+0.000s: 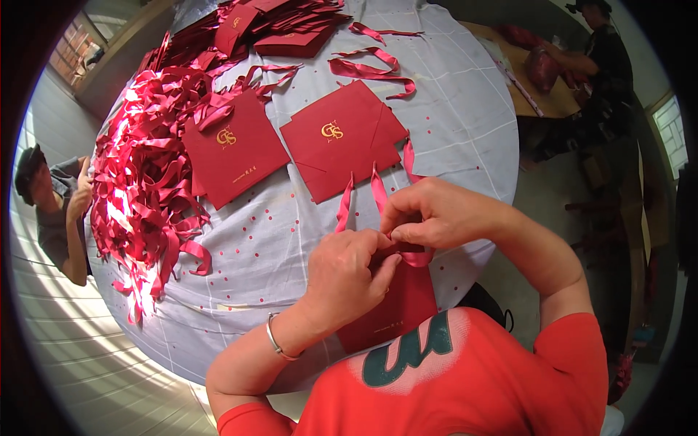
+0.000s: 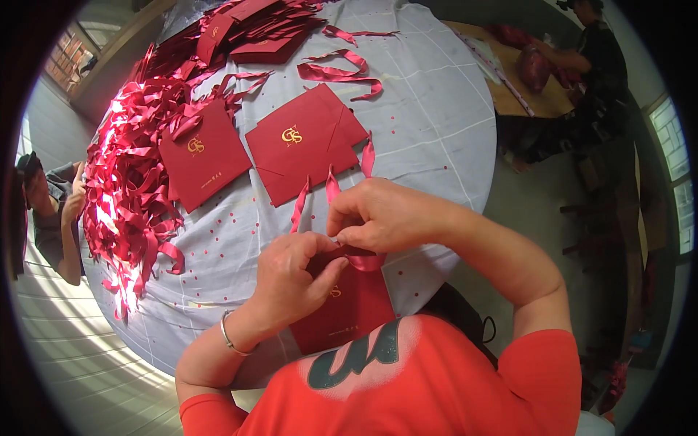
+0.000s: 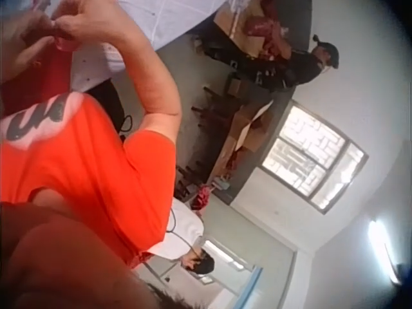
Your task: The person attaches ribbon handles to paper gift bags by threading ribbon strips through the pre-punched holes and securing them by hand.
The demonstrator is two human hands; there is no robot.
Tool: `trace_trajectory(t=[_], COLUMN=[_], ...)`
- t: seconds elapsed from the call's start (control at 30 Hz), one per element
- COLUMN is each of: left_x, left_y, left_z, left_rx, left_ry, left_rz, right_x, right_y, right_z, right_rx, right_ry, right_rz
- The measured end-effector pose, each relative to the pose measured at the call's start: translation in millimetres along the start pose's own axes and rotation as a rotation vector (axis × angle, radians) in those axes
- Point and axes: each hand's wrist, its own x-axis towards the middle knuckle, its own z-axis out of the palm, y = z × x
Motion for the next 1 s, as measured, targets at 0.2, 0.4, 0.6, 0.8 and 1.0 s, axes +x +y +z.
trace_trajectory(t=[0.2,0.4,0.6,0.8,1.0], left_x=[-3,-5,-3,0,0], left_y=[6,2,-3,-1,-4], left_z=[1,2,-2,-1,0], left_rx=[0.060,0.009,-0.152,-0.150,-0.156], left_ry=[0.008,-0.041,-0.142,-0.155,-0.202], left_rz=[0.040,-0.017,-0.202,-0.201,-0.269], right_x=[36,45,36,61,63], right_y=[0,15,22,49,57], right_z=[-17,-5,7,-6,-1], right_rx=[0.036,0.174,0.309,0.032,0.010], right_ry=[-0.381,-0.328,0.108,0.572,0.646], right_rz=[0.232,0.443,0.304,-0.067,-0.115])
